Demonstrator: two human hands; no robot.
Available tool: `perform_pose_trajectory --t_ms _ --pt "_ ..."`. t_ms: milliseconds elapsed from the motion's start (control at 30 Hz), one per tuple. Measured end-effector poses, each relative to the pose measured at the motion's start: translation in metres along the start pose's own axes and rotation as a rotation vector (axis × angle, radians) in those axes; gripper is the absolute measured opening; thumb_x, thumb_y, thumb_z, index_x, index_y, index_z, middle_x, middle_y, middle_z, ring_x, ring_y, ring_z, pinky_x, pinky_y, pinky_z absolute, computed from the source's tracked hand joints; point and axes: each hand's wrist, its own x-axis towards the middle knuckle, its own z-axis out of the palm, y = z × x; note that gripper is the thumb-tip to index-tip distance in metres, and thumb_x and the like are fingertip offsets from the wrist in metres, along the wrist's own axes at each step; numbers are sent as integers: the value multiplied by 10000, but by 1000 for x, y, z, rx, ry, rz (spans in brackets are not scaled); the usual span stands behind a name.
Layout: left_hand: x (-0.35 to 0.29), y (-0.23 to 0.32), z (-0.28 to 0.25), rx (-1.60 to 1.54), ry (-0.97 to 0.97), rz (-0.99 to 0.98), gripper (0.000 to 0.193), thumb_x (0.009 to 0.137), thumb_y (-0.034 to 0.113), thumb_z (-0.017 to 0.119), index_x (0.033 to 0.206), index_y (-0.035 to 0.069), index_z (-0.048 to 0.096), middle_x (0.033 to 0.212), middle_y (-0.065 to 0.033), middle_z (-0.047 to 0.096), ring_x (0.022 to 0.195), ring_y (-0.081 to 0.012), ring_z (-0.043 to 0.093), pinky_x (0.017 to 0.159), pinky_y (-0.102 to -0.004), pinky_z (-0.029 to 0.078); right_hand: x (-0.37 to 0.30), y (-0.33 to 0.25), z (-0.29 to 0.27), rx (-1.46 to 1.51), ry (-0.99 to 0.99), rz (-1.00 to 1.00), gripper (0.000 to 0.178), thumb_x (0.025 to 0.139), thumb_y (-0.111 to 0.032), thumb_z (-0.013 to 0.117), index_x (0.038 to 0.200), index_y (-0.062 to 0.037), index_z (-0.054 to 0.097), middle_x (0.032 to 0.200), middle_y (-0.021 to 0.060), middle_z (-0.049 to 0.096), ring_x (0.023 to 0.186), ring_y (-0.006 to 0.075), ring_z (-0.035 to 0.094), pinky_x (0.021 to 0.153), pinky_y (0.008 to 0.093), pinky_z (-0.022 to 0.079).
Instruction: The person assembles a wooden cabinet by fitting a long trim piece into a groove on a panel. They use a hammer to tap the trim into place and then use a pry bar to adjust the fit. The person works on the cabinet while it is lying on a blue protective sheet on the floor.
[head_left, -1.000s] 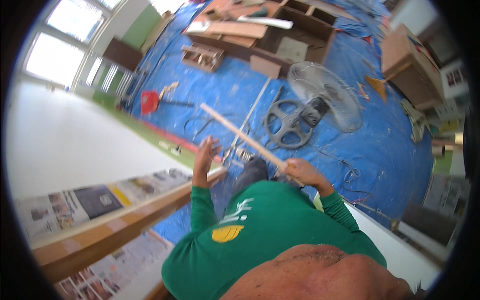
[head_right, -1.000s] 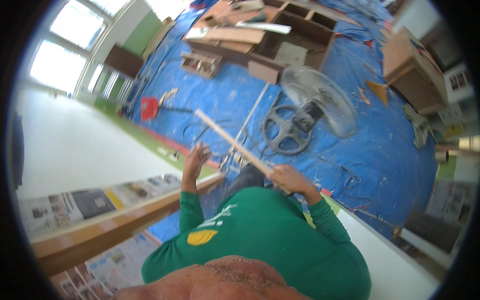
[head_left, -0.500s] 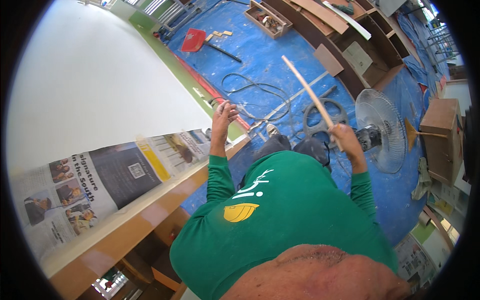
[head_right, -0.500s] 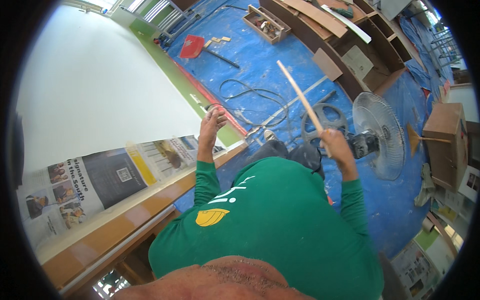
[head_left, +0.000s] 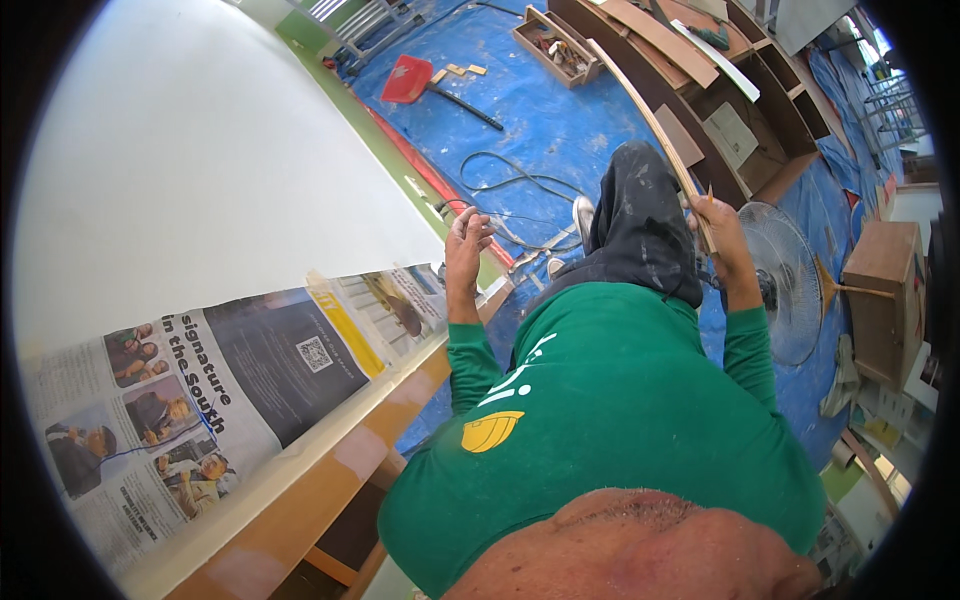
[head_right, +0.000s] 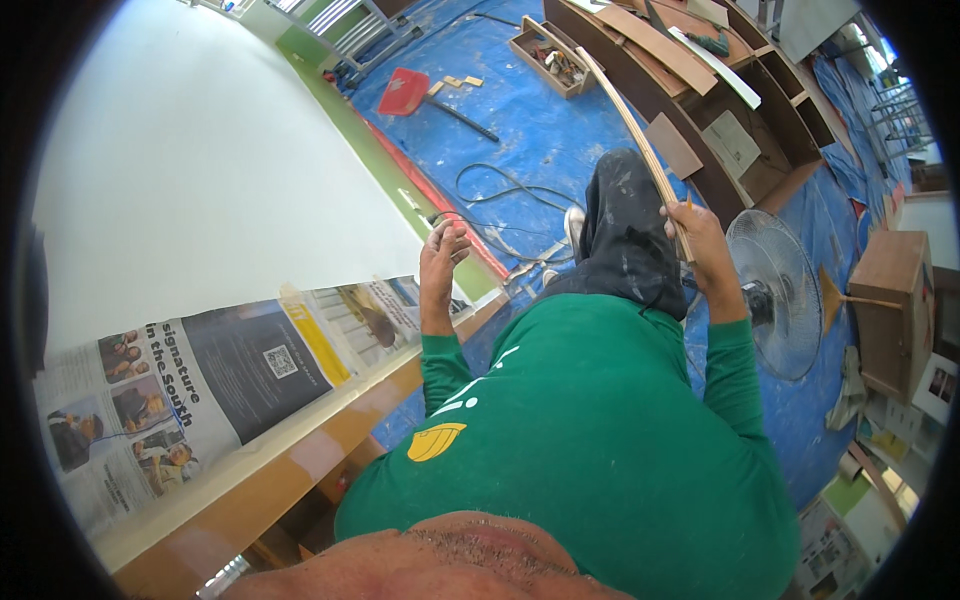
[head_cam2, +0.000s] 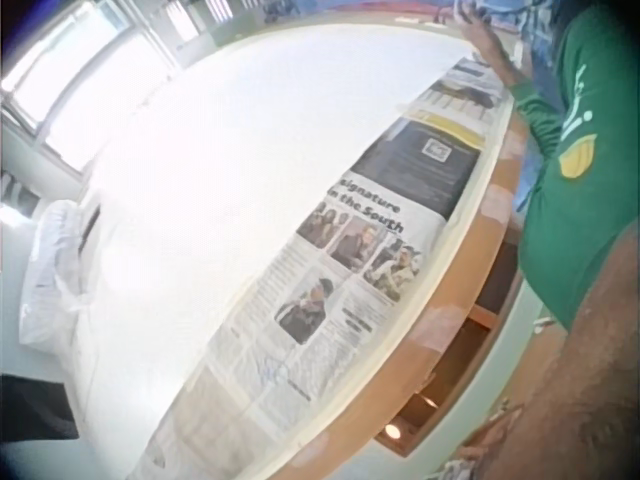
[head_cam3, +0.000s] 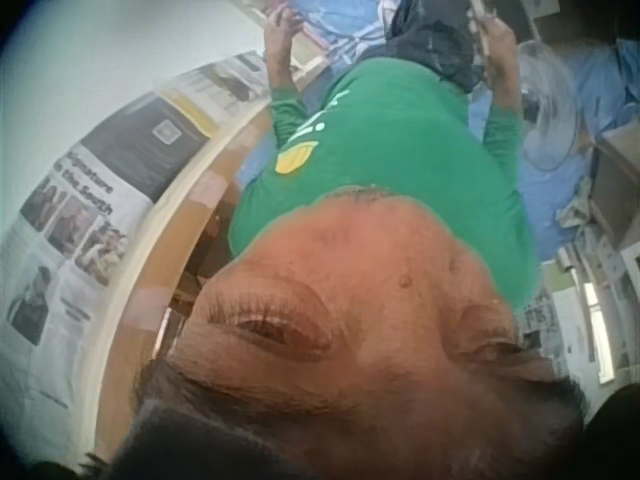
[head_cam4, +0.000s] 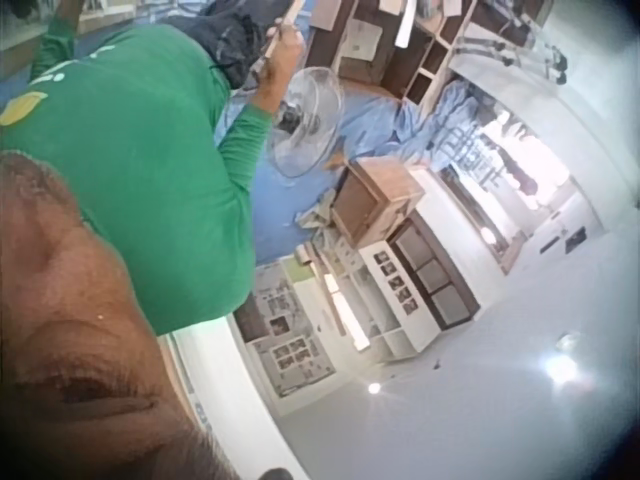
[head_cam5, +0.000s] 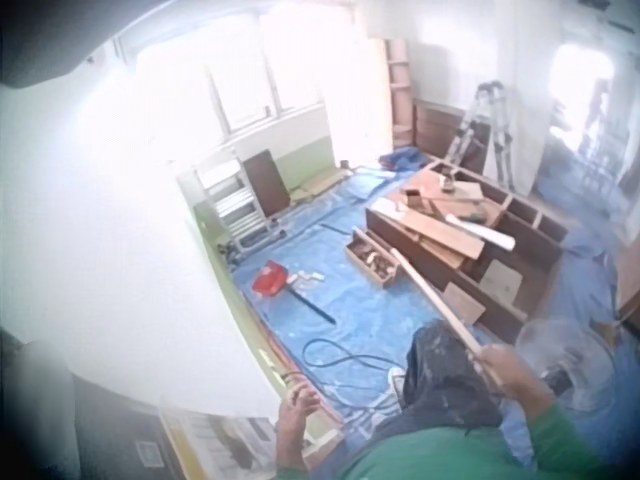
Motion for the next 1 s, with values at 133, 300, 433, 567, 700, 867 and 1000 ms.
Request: perform_pose_trajectory --t_ms 133,300,433,567,700,867,1000 --pt "1 4 -6 6 28 33 582 1065 348 597 1460 -61 477 1219 -142 666 1026 -191 663 874 -305 554 34 -8 11 74 -46 58 301 1028 -343 600 1030 -50 670 727 -47 598 519 30 494 452 186 384" --pt "-1 13 -6 57 35 -4 560 1071 344 579 1462 -43 477 1244 -152 659 1064 -213 653 906 -334 539 93 -7 23 186 -112 141 286 1025 -337 617 1024 -56 670 720 -50 610 521 23 508 438 178 393" --pt "7 10 -8 32 53 -66 568 1073 348 574 1476 -37 461 1273 -161 641 1096 -230 655 925 -347 543 155 -7 26 167 -164 201 266 1020 -306 614 1013 -46 672 724 -40 620 522 31 520 416 192 395" --pt "32 2 0 -7 160 -129 568 1075 348 572 1479 -34 453 1285 -158 630 1107 -241 654 931 -360 546 223 -16 26 144 -186 245 262 1005 -290 624 988 -35 679 737 -23 630 526 42 526 403 199 383" --pt "91 24 43 8 232 -178 572 1071 351 583 1475 -34 456 1286 -157 630 1106 -244 654 938 -368 546 298 -26 13 155 -224 241 262 1011 -305 632 974 -48 669 712 -29 620 466 50 499 383 212 383" --pt "218 88 153 164 82 -156 630 1052 397 602 1472 -53 467 1256 -151 653 1080 -221 663 924 -335 539 384 -52 -37 16 -273 244 243 978 -254 629 937 -19 677 721 10 638 623 100 560 572 257 424" --pt "315 141 255 353 -170 -83 606 1067 398 569 1468 -48 481 1260 -172 661 1108 -246 669 946 -344 536 412 -113 -87 -153 -334 164 293 974 -298 632 879 -21 625 716 17 610 662 109 548 636 285 440"
